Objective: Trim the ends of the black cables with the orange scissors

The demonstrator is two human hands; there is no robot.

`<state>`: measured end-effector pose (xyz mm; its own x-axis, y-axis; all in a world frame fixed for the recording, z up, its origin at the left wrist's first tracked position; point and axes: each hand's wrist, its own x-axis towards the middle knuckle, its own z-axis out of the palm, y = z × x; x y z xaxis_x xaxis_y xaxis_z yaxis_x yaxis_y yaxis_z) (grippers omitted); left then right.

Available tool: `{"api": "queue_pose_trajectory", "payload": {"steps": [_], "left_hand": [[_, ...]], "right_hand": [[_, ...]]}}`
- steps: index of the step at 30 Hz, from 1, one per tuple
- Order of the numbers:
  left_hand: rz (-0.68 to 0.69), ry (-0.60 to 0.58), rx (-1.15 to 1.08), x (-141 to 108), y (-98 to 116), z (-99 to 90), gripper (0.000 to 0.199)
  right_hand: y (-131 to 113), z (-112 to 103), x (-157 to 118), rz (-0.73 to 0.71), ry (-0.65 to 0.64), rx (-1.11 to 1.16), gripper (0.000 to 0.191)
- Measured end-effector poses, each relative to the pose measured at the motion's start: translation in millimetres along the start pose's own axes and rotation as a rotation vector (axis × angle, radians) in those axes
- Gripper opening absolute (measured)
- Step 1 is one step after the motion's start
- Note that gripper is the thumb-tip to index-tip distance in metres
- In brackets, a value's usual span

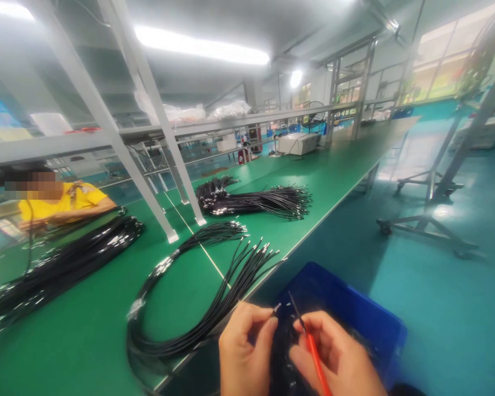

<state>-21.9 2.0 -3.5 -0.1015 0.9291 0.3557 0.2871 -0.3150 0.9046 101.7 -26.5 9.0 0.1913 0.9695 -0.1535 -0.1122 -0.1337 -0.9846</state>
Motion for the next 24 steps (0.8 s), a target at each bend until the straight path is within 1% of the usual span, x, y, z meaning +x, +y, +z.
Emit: {"api": "queue_pose_trajectory", "payload": {"steps": [2, 4, 6, 8, 10, 13, 18, 20, 21, 22, 24], "left_hand": [[0.022, 0.027, 0.010, -2.3, 5.1, 2.7, 0.010], [0.036, 0.022, 0.026, -4.5, 9.9, 4.9, 0.013], [0.046, 0.014, 0.039, -6.2, 13.4, 6.0, 0.015], [0.031, 0.006, 0.021, -7.1, 15.6, 5.6, 0.015], [-0.039, -0.026, -0.048, -7.1, 16.8, 4.1, 0.015], [-0.198, -0.088, -0.197, -5.4, 18.0, 1.2, 0.015], [-0.396, -0.149, -0.439, -0.8, 17.2, -2.3, 0.017], [-0.442, -0.158, -0.478, 1.2, 15.3, -4.6, 0.019], [-0.451, -0.162, -0.481, 2.3, 14.3, -6.2, 0.019], [-0.451, -0.167, -0.480, 3.4, 13.4, -8.2, 0.019], [-0.435, -0.191, -0.475, 5.8, 12.2, -12.8, 0.019]], "right_hand": [[-6.8, 5.1, 4.6, -0.015, 0.083, 0.085, 0.028], [-10.2, 10.6, 10.5, -0.013, 0.111, 0.177, 0.034], [-8.8, 14.3, 15.6, -0.027, 0.093, 0.261, 0.038], [-4.5, 15.9, 17.9, -0.041, 0.050, 0.333, 0.038], [-0.9, 16.4, 17.1, -0.033, 0.027, 0.391, 0.036], [-1.1, 16.5, 12.8, -0.020, 0.046, 0.425, 0.032], [-7.5, 12.9, 9.0, -0.039, -0.011, 0.327, 0.031], [-8.5, 7.2, 9.2, -0.040, -0.038, 0.310, 0.032], [-8.5, 3.2, 9.8, -0.043, -0.076, 0.303, 0.033], [-8.2, -1.5, 10.8, -0.040, -0.152, 0.297, 0.034], [-6.4, -12.0, 14.0, 0.002, -0.388, 0.298, 0.040]]}}
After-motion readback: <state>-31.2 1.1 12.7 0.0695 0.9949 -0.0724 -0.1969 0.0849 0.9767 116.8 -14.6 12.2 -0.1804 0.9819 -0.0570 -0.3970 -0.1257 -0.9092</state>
